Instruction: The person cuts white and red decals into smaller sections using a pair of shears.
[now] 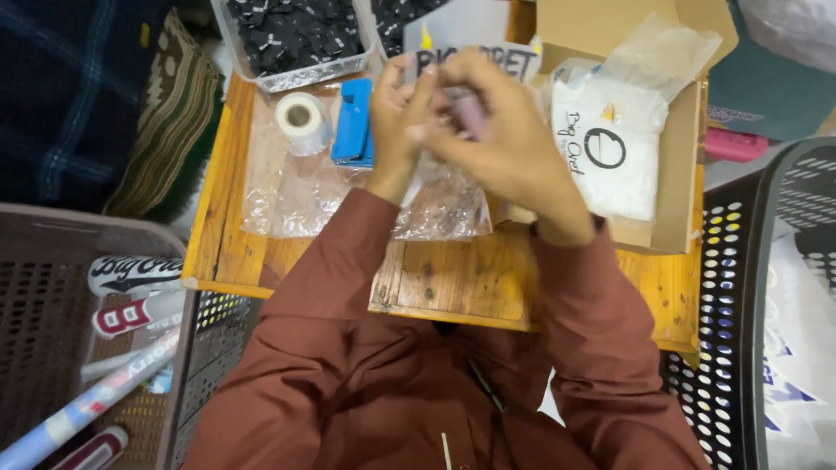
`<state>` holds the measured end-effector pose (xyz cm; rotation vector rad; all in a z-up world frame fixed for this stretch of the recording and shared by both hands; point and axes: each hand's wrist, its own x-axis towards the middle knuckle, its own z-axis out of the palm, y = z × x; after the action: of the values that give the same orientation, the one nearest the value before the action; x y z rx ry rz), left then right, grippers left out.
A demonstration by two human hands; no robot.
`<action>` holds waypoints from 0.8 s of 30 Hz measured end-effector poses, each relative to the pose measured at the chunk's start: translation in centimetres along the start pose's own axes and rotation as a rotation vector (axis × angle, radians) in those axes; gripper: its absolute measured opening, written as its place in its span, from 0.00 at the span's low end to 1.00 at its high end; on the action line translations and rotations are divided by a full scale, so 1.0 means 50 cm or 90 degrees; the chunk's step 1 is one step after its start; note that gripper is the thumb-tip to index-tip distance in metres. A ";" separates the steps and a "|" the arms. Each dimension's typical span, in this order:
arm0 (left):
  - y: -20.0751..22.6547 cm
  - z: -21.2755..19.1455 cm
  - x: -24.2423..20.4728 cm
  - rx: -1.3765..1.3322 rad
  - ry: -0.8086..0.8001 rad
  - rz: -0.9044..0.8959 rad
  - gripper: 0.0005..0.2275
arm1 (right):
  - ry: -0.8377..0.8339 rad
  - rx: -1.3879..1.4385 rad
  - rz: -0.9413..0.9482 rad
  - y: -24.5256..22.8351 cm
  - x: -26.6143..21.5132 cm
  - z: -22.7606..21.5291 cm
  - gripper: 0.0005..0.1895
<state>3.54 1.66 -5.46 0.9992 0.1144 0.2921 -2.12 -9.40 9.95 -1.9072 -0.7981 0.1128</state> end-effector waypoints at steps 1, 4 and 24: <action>0.002 0.005 -0.002 0.003 0.005 0.002 0.13 | -0.004 0.004 -0.003 -0.005 0.017 0.028 0.13; 0.015 0.009 -0.007 0.048 0.010 -0.033 0.16 | -0.066 -0.099 -0.053 -0.018 0.069 0.128 0.08; -0.071 0.006 -0.001 0.038 0.031 -0.020 0.16 | -0.088 -0.007 -0.038 -0.030 0.051 0.136 0.09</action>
<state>4.25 -0.37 -8.31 1.0487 0.1837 0.2865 -3.66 -2.29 8.65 -1.8995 -0.9498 0.2055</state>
